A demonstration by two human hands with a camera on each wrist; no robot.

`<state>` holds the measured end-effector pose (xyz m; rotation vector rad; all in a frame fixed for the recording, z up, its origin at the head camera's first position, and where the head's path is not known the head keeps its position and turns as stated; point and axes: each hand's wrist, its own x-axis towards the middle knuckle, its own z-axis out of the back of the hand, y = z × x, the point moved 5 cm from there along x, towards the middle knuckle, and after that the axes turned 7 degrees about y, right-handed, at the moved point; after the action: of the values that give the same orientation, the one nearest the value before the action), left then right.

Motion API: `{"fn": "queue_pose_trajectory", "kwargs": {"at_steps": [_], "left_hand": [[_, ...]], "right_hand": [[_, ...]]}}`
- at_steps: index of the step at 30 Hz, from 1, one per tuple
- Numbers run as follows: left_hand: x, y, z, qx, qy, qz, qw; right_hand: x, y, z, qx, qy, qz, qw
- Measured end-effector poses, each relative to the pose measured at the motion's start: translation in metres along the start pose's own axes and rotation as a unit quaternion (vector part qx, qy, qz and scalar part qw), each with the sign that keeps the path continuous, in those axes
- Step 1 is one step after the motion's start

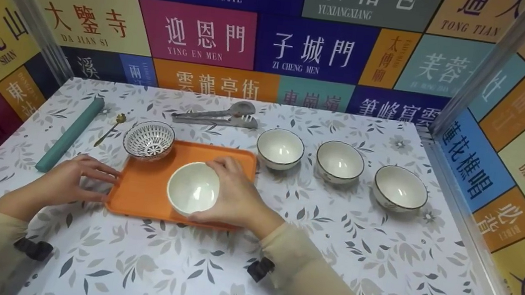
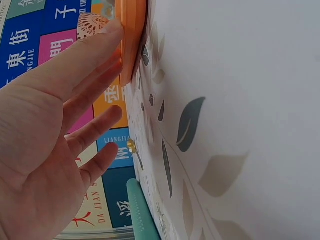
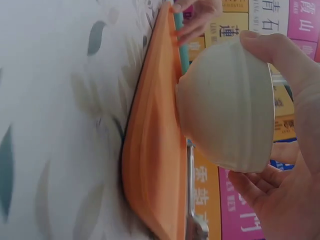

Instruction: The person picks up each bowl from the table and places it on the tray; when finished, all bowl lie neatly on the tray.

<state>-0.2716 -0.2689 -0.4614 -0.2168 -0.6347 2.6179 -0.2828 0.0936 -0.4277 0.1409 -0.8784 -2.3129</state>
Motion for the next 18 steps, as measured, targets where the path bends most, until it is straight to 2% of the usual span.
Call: {"fn": "queue_pose_trajectory", "kwargs": {"at_steps": [4,18], "left_hand": [[0.0,-0.001,0.001,0.013,-0.005,-0.016,0.9998],[0.0,0.002,-0.002,0.009,0.001,0.002,1.0]], "right_hand": [[0.017,0.015,-0.017,0.002,0.014,0.012,0.9998],[0.065,0.049,-0.069,-0.012,0.046,0.046,0.9978]]}}
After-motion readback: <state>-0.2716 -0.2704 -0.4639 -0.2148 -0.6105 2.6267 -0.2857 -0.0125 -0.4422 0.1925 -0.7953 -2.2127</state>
